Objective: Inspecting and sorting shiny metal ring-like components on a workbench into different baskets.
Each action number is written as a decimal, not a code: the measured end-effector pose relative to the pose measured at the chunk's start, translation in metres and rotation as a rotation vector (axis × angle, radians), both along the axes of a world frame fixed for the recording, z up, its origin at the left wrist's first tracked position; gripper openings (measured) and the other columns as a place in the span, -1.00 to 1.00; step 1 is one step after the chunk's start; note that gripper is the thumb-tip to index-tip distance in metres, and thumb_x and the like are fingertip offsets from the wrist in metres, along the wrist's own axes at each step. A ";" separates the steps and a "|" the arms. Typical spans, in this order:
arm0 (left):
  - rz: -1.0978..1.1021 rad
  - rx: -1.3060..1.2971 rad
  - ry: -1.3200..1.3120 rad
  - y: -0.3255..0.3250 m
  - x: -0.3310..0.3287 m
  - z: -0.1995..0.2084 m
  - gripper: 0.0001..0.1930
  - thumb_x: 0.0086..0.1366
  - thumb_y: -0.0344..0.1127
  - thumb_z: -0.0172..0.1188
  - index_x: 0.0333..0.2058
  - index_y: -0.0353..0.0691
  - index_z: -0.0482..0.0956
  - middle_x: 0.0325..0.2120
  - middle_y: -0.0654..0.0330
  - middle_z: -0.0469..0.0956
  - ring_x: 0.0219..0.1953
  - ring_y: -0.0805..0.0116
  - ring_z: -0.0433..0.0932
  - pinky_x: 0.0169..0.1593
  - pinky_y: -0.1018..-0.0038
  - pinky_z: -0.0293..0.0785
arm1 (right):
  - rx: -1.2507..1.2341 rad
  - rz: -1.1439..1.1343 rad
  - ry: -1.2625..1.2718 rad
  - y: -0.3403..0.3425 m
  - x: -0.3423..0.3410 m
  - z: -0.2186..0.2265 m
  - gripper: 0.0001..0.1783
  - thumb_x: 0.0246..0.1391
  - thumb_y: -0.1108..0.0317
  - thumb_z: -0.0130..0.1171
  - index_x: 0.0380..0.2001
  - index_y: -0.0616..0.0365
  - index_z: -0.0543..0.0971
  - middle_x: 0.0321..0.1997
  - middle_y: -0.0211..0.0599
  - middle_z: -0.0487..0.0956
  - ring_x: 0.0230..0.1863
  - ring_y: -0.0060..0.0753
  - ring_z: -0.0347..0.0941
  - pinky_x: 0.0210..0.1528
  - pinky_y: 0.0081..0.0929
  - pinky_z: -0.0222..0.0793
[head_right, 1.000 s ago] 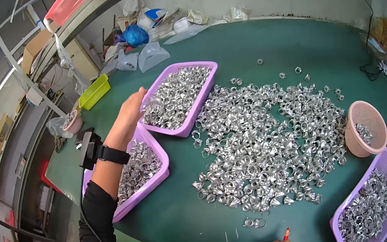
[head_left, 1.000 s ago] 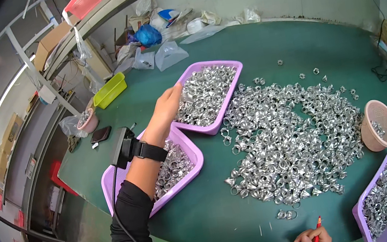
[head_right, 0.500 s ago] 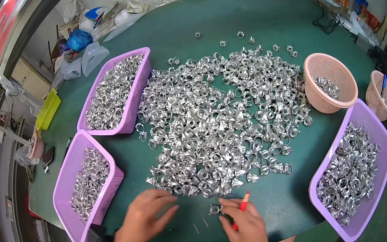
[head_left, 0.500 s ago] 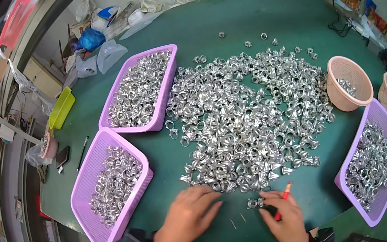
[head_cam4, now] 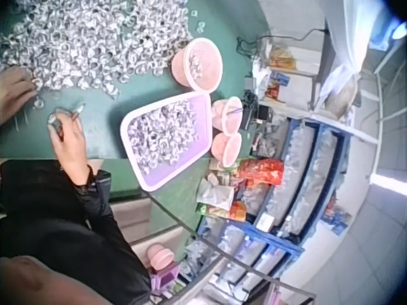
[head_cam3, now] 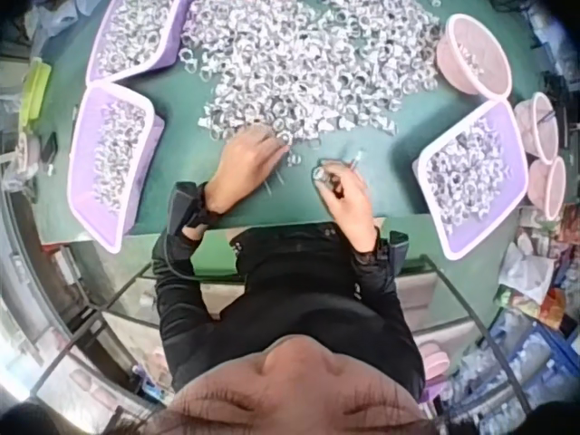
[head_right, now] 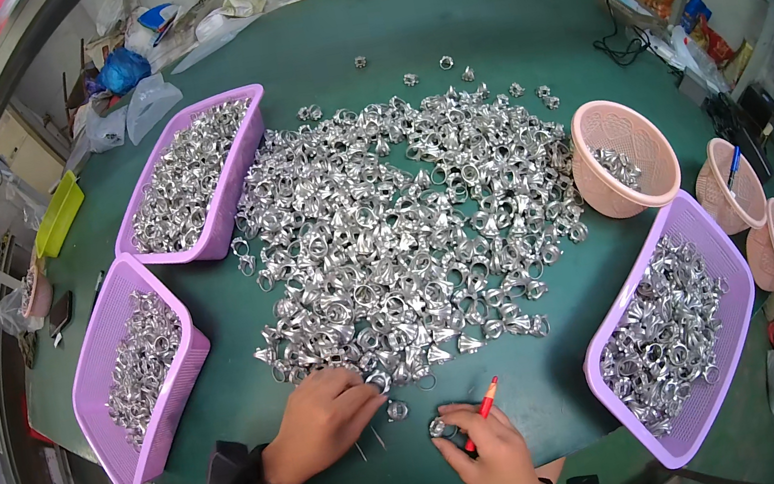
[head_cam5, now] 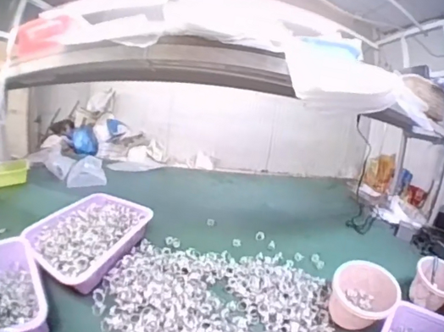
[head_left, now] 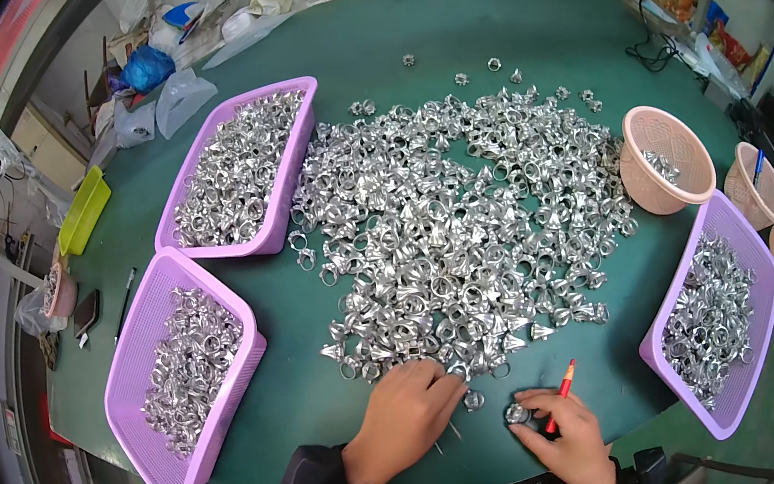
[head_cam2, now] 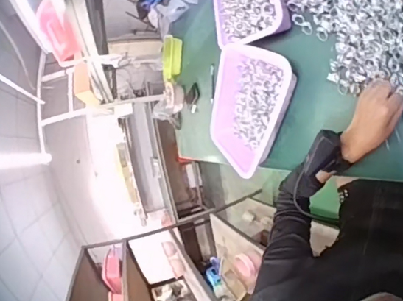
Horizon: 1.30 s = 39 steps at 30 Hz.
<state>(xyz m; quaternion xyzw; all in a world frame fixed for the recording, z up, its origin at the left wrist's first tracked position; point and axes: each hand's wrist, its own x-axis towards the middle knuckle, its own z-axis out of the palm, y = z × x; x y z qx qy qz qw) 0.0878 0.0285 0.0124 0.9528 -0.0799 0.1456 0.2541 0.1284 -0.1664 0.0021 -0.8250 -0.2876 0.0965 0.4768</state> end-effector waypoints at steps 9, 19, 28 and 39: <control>0.149 -0.071 0.106 -0.007 -0.047 -0.002 -0.86 -0.17 -0.40 0.21 -0.56 -0.26 0.48 -0.49 0.17 0.41 -0.46 0.27 0.40 -0.45 0.46 0.32 | 0.191 -0.045 0.166 -0.002 -0.008 -0.001 -0.72 -0.32 0.63 0.15 -0.43 0.28 0.35 -0.32 -0.10 0.47 -0.31 -0.39 0.42 -0.24 -0.57 0.30; 0.205 -0.712 0.287 -0.024 -0.053 0.010 -0.73 -0.06 -0.45 0.17 -0.33 -0.37 0.42 -0.38 0.10 0.38 -0.44 0.36 0.44 -0.37 0.58 0.38 | 0.666 -0.015 0.789 0.000 -0.023 0.005 -0.63 -0.26 0.73 0.03 -0.27 0.35 0.30 -0.24 -0.03 0.40 -0.21 -0.29 0.38 -0.14 -0.44 0.31; 0.303 -1.683 0.115 -0.064 -0.067 -0.003 -0.69 -0.08 -0.57 0.16 -0.31 -0.43 0.30 -0.36 -0.01 0.41 -0.34 0.32 0.46 -0.28 0.47 0.42 | 0.726 -0.013 0.656 0.006 -0.044 0.000 -0.57 -0.30 0.66 0.14 -0.26 0.31 0.28 -0.23 -0.11 0.33 -0.24 -0.38 0.35 -0.20 -0.54 0.30; 0.265 -1.747 0.055 -0.069 -0.067 -0.007 -0.71 -0.06 -0.60 0.12 -0.30 -0.42 0.31 -0.36 0.00 0.41 -0.36 0.35 0.46 -0.28 0.51 0.42 | 0.652 -0.061 0.546 0.006 -0.045 0.000 -0.53 -0.42 0.69 0.22 -0.34 0.28 0.30 -0.27 -0.11 0.32 -0.31 -0.43 0.37 -0.24 -0.57 0.32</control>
